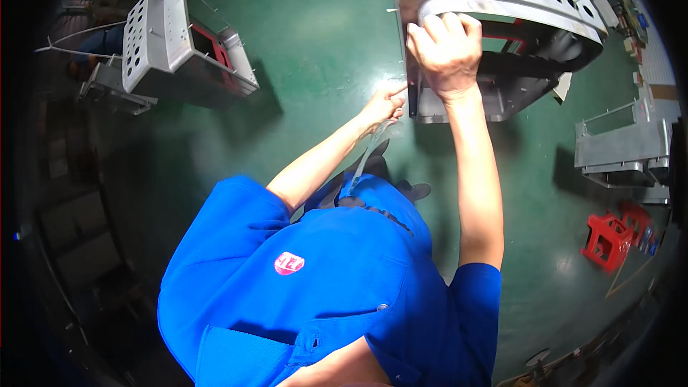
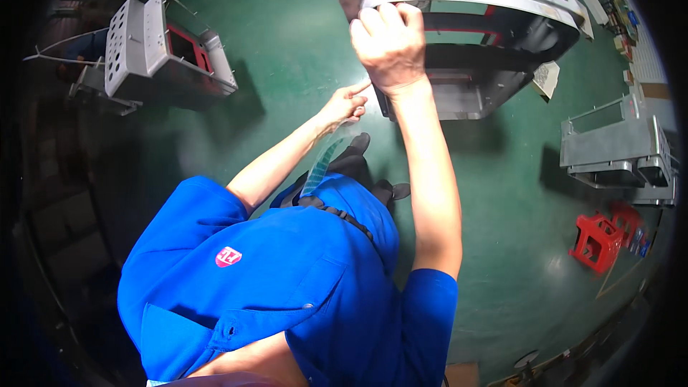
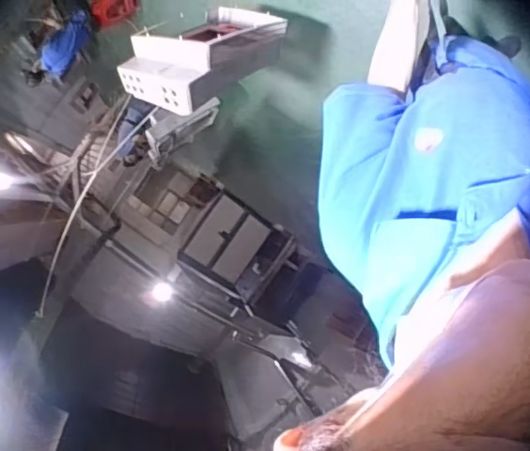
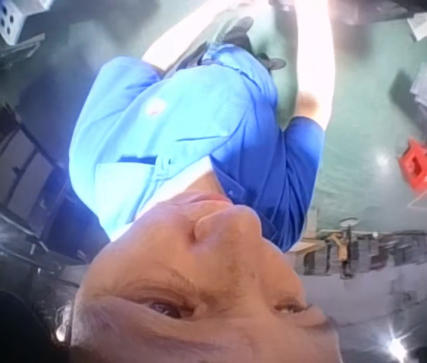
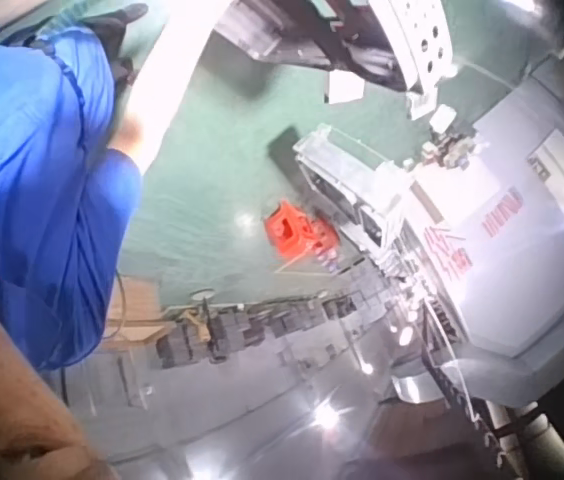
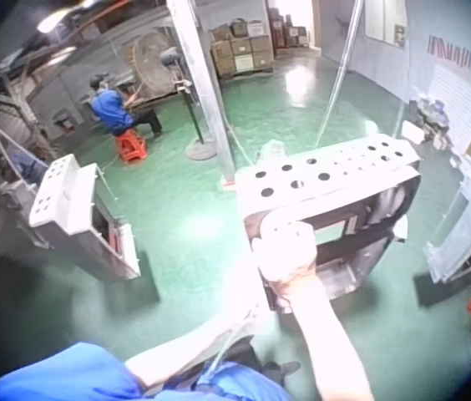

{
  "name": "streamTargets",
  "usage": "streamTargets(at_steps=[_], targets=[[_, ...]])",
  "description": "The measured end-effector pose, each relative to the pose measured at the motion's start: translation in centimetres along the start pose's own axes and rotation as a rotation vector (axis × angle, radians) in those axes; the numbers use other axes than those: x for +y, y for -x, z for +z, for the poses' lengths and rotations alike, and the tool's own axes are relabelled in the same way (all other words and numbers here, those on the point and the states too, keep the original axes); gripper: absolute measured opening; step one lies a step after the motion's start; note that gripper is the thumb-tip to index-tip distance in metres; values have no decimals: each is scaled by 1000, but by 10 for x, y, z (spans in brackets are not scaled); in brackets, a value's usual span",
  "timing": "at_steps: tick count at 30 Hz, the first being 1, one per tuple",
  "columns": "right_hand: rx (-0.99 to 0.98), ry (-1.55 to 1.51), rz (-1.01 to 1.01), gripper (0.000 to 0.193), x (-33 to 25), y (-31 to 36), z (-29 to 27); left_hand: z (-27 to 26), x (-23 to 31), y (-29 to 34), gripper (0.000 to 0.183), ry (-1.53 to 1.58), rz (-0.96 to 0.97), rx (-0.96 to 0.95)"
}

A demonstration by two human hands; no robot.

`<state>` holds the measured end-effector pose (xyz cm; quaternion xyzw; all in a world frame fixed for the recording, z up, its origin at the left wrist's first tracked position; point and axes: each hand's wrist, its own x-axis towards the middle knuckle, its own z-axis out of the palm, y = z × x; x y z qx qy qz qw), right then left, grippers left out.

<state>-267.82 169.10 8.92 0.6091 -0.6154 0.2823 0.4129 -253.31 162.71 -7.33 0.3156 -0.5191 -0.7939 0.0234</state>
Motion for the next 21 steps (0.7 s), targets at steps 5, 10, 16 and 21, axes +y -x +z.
streamTargets(at_steps=[5,10,16,21], targets=[[71,-61,-75,10,9,0,11,3,2,-6,57,49,-4,35],[98,-32,-93,6,18,1,16,12,-4,-12,60,98,-11,107],[11,-11,21,21,22,8,7,13,-6,-27,62,123,-26,167],[-134,-162,195,28,23,90,-38,25,-17,-23,61,138,-11,141]])
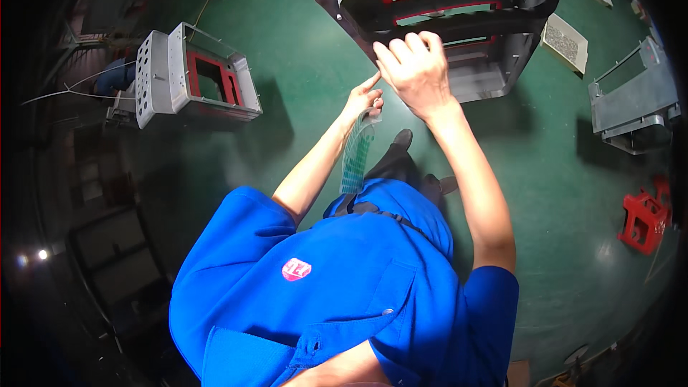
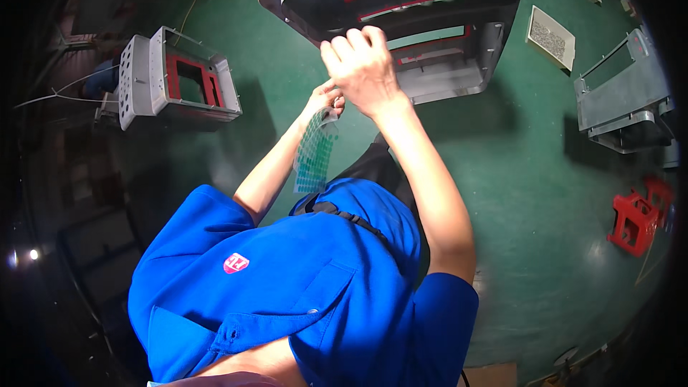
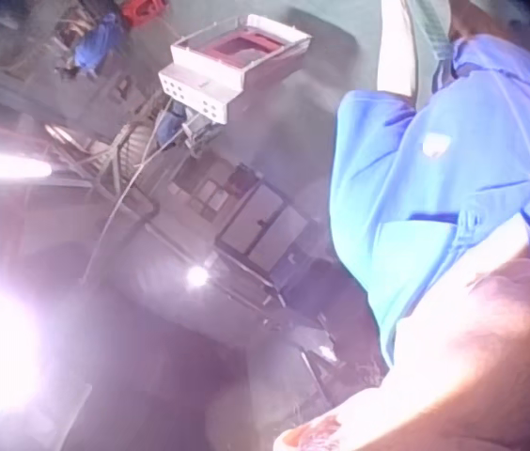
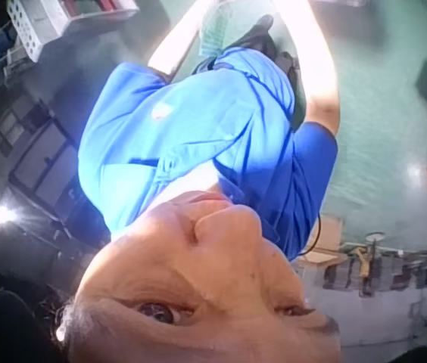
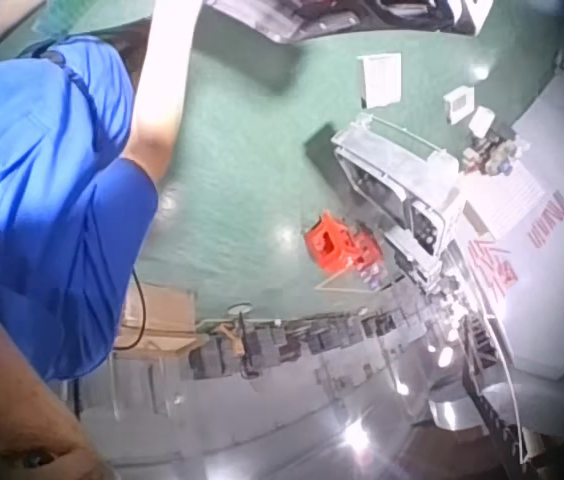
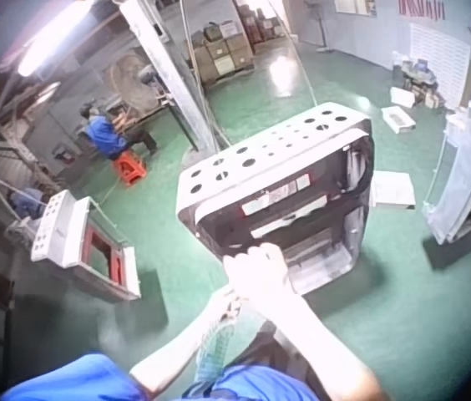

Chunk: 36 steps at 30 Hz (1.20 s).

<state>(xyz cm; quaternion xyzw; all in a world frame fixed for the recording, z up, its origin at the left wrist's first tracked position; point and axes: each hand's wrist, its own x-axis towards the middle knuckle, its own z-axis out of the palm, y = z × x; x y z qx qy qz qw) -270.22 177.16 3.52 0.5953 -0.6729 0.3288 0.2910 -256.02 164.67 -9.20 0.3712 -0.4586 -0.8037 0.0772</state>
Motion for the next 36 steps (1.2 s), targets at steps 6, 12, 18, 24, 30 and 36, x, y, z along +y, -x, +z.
streamTargets(at_steps=[6,12,18,24,30,36], targets=[[-288,-122,268,19,25,161,-29,21,-20,11,61,43,32,89],[-571,-126,512,16,21,294,-61,40,-37,39,59,67,20,125],[-800,-151,774,16,14,371,-81,63,-57,60,58,61,19,229],[-974,-215,1071,17,12,440,-97,64,-79,86,56,-22,42,195],[-1012,-253,1329,13,21,513,-119,75,-86,94,57,45,32,198],[-961,-344,1541,13,18,558,-139,71,-86,100,61,83,27,148]])
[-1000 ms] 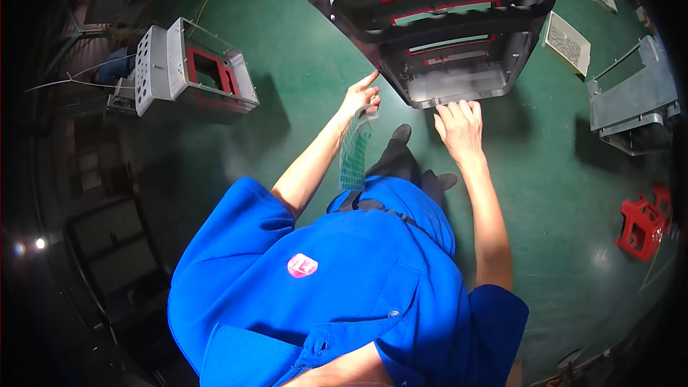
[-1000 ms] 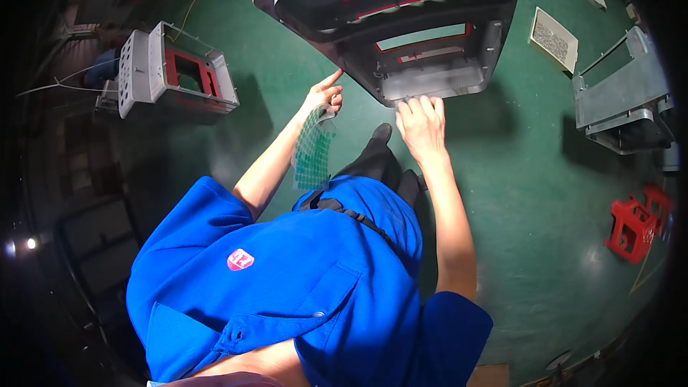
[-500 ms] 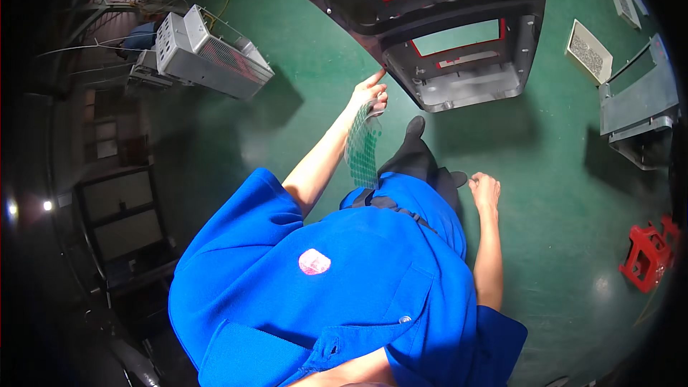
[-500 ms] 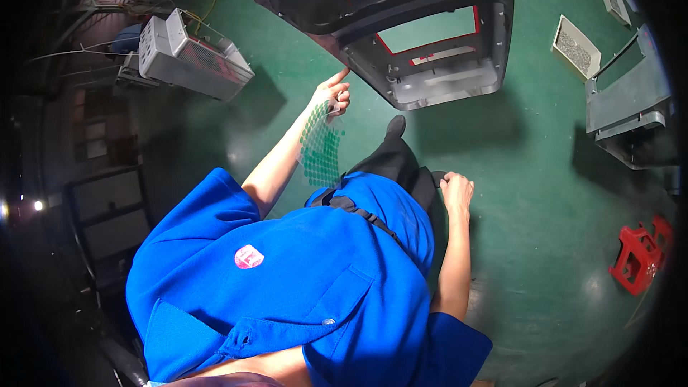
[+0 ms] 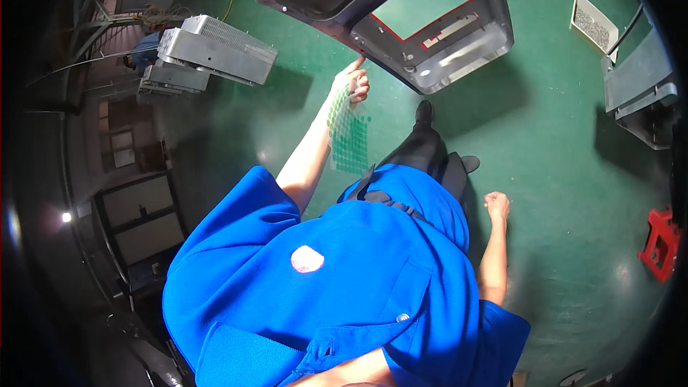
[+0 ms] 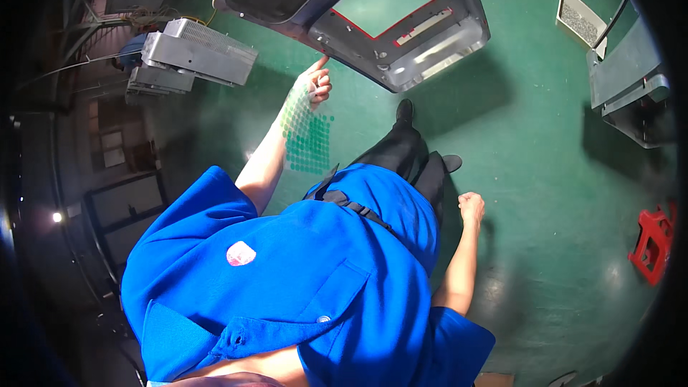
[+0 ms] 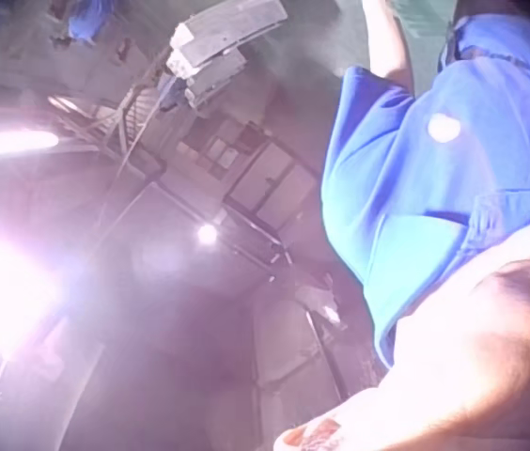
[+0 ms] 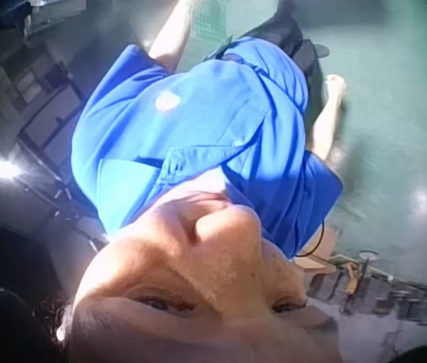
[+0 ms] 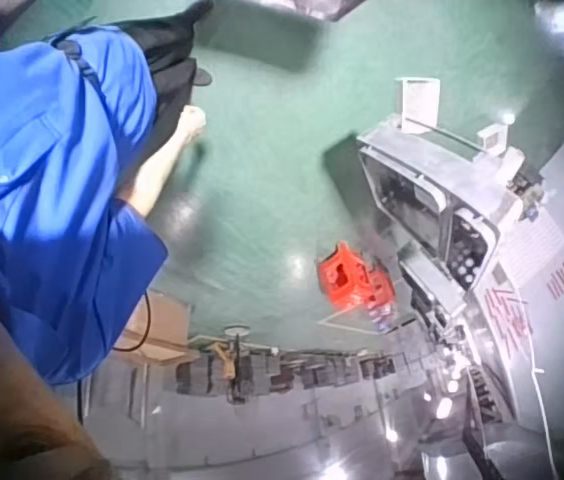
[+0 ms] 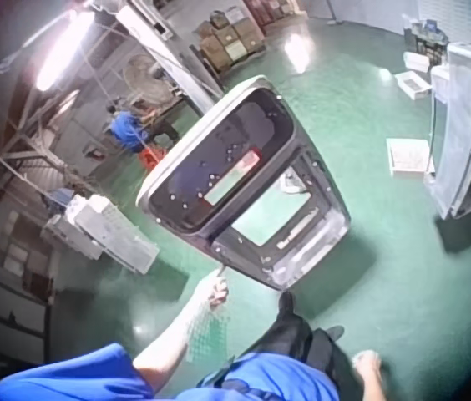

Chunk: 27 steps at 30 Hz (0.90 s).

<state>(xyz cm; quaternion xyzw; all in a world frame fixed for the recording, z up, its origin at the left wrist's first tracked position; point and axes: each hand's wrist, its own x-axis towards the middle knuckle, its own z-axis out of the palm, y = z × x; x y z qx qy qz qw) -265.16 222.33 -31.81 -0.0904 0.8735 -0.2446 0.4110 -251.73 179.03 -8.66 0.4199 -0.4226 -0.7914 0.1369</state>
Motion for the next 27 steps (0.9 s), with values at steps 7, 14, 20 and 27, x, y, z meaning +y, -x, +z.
streamTargets(at_steps=[7,14,20,27], targets=[[-74,-90,-28,13,38,-15,19,13,-3,-10,58,14,28,-19],[-57,-89,-58,14,32,-12,8,31,-7,-1,56,65,29,19],[-73,-72,-47,12,26,-17,-8,31,-12,-4,48,117,35,74],[-70,-37,-41,13,27,-9,-23,46,-15,1,44,122,35,38]])
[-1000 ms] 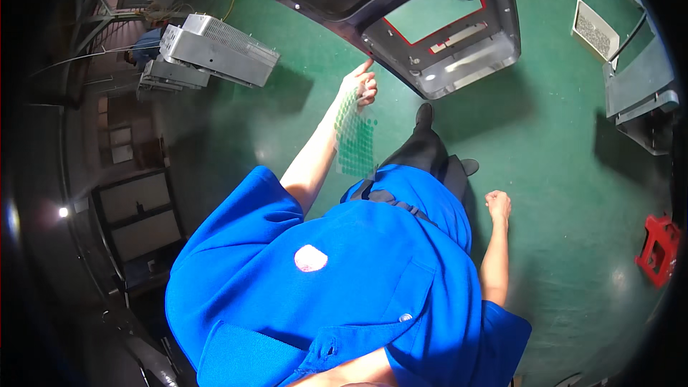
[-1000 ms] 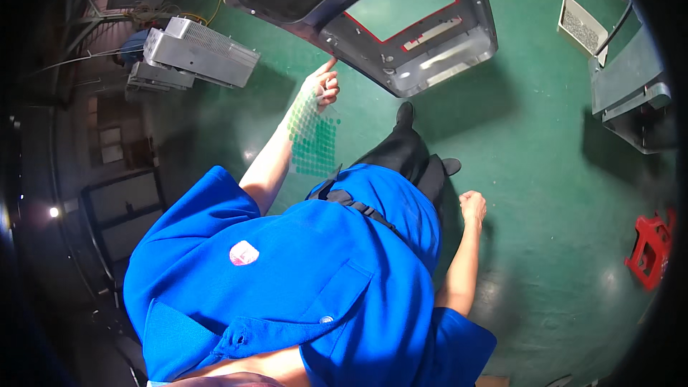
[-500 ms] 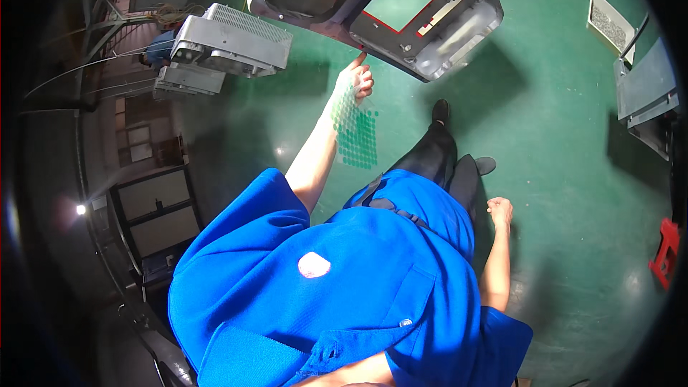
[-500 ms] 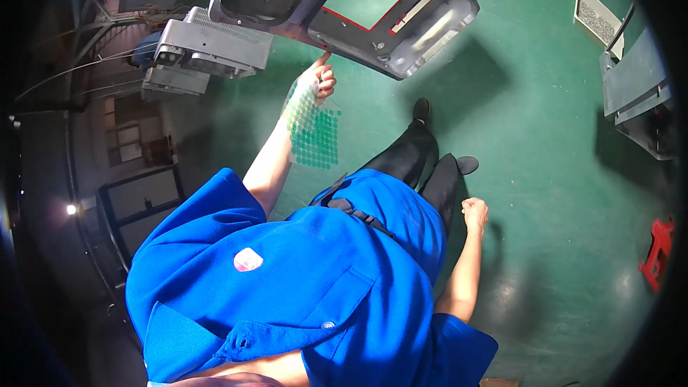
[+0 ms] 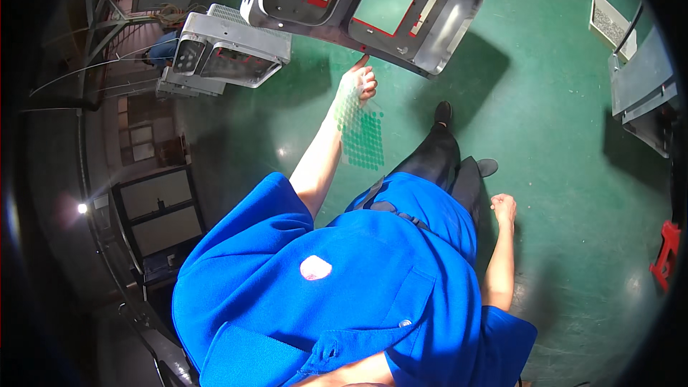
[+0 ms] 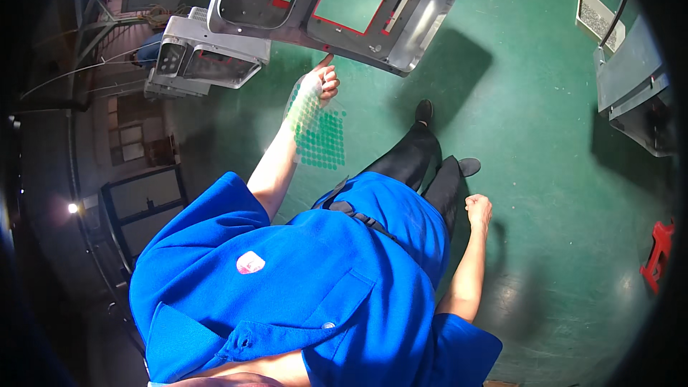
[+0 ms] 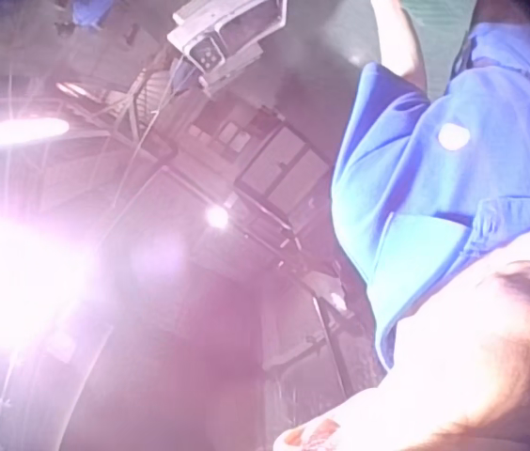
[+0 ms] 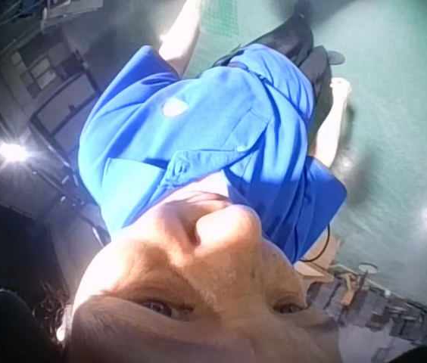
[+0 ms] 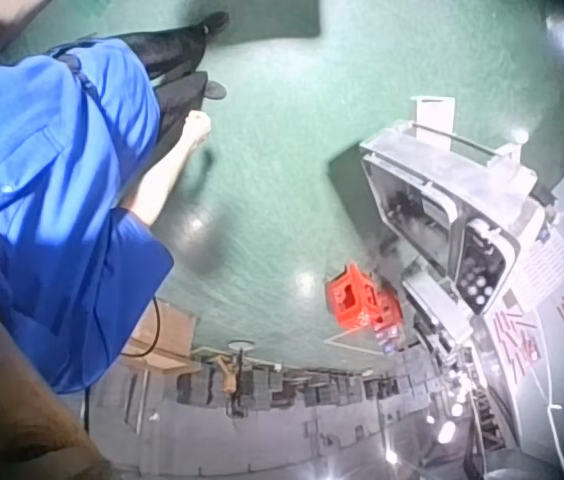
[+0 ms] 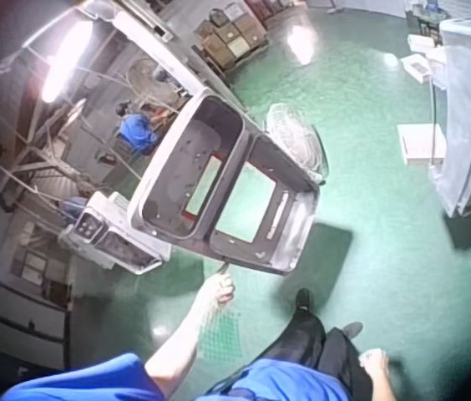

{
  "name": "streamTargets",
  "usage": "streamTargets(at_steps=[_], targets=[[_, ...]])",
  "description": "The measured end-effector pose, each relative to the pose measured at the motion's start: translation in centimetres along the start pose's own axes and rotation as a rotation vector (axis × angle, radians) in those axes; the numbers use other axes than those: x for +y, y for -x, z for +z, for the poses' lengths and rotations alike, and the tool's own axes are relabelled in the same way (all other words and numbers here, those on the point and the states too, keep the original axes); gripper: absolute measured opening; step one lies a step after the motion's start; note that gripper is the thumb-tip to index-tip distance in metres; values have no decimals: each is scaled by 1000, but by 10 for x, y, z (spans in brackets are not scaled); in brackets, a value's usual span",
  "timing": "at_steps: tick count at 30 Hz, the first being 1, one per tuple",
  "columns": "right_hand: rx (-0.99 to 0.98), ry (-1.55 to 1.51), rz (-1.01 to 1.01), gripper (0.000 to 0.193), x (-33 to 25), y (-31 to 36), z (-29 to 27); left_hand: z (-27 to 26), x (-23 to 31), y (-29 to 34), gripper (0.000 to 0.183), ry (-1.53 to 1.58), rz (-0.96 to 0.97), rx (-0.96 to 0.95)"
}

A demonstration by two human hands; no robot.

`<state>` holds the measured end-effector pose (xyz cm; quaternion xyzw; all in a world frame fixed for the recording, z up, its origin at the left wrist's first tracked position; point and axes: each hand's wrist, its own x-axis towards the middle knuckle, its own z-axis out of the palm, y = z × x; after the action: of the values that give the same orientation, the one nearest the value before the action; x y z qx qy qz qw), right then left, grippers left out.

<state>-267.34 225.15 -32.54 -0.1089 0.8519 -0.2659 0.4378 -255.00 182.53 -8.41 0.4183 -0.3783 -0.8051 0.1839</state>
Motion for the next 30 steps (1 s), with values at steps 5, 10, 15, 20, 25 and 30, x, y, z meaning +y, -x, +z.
streamTargets(at_steps=[5,10,15,20,25,30], targets=[[-7,-23,5,13,11,7,0,-3,1,0,32,129,-57,-61],[-14,-43,32,12,17,8,-3,-6,2,-8,20,55,-65,-29],[-24,-78,37,13,22,9,-6,-17,-3,-11,18,155,-88,-125],[-15,-73,25,12,29,2,-11,-4,-5,-12,19,61,-59,42],[-14,-83,8,13,40,9,-13,-12,-10,-3,26,81,-50,-46],[28,-156,-37,14,60,-4,-21,-25,-4,-17,31,231,-190,-211]])
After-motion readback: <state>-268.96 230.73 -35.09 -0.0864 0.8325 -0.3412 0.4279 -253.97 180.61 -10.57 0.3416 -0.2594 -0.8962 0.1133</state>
